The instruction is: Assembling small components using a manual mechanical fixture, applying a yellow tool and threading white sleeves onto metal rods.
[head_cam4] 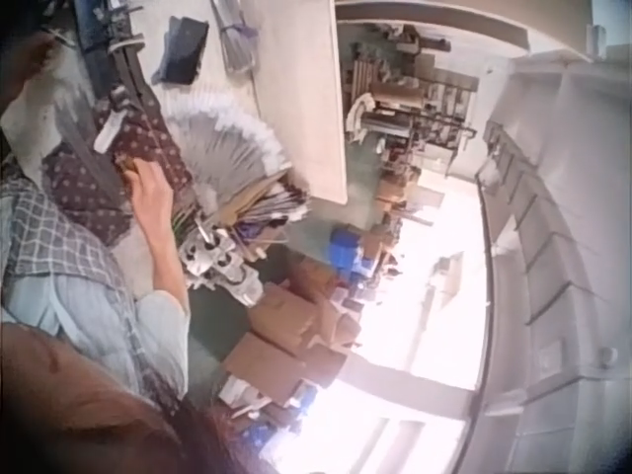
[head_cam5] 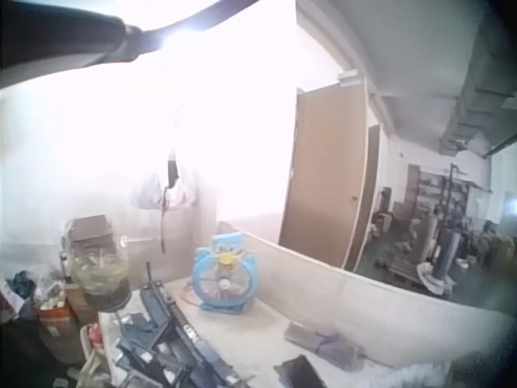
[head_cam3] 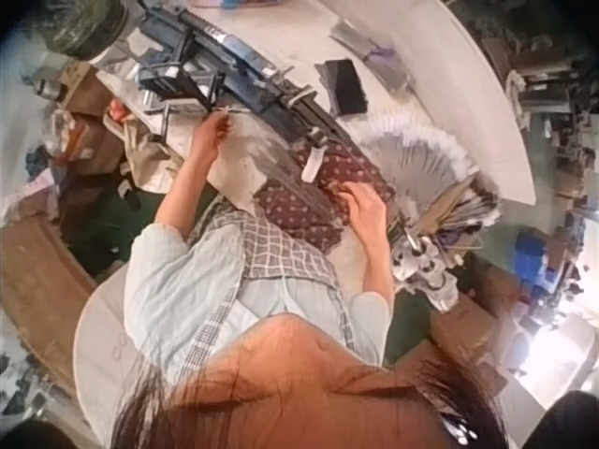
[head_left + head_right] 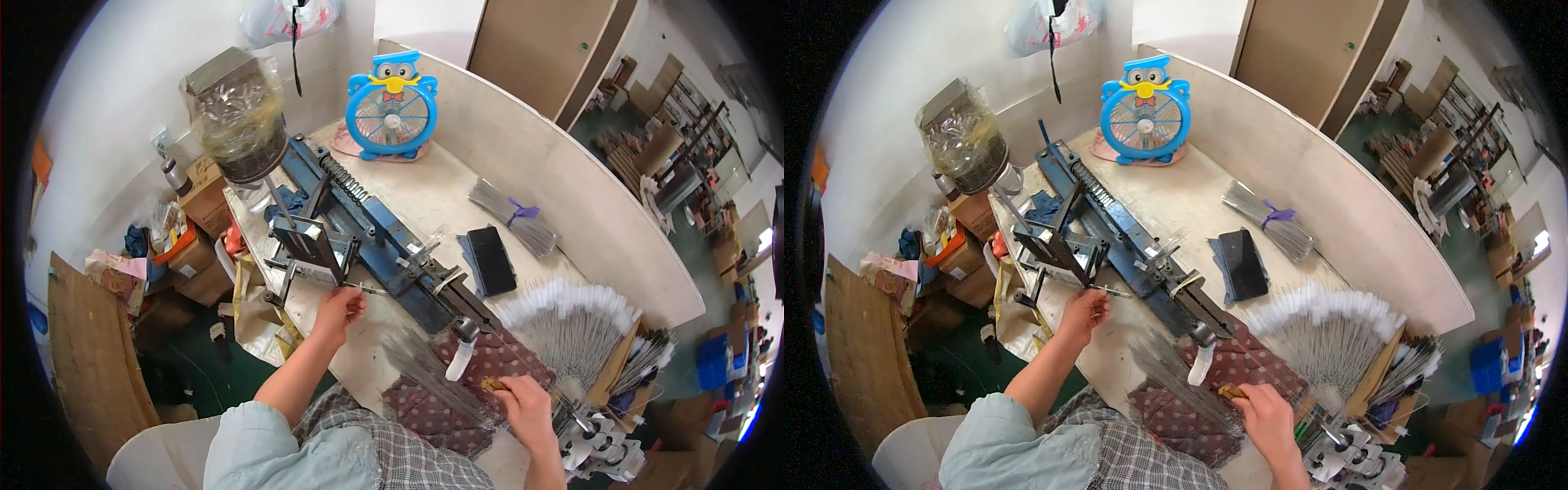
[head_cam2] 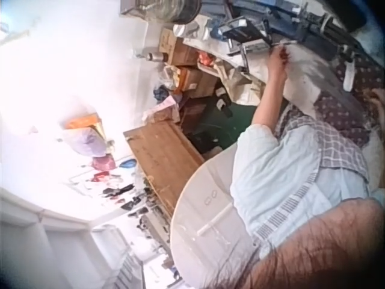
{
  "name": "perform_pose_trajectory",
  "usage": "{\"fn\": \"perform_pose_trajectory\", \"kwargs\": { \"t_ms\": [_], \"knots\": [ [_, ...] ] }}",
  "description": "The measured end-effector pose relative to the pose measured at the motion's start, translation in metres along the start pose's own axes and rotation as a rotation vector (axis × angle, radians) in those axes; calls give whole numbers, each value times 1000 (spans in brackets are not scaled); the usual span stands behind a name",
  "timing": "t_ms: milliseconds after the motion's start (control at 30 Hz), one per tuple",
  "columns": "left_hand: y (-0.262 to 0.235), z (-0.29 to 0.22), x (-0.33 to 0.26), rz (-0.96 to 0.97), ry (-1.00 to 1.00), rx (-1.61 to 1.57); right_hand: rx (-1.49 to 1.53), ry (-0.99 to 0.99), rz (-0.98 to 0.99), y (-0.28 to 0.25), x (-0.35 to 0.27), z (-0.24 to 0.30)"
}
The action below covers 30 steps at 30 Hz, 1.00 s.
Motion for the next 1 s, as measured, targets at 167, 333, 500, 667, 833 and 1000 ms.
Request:
{"fn": "perform_pose_trajectory", "kwargs": {
  "t_ms": [167, 333, 500, 667, 833, 1000],
  "knots": [
    [64, 19, -53, 237, 81, 58, -42, -42, -283, -53, 1, -14],
    [184, 71, -127, 571, -78, 54, 116, 111, -222, -41, 15, -49],
    [228, 105, -134, 672, -96, 157, 167, 137, -225, -47, 1, -64],
    [239, 110, -139, 707, -33, 215, 439, 104, -261, -46, -9, -70],
    [220, 101, -131, 542, -106, 104, 47, -105, -260, -59, -5, -34],
    [209, 91, -125, 471, -182, 14, -156, -101, -472, -57, 33, -6]
  ]
}}
Point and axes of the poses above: each hand's wrist, its own x-axis towards the middle knuckle, its own y-axis out of the palm, z = x × y, the point moved 10 cm from there along x, towards the middle knuckle, and after that the axes turned 7 degrees about -x, right-handed, at the moved point
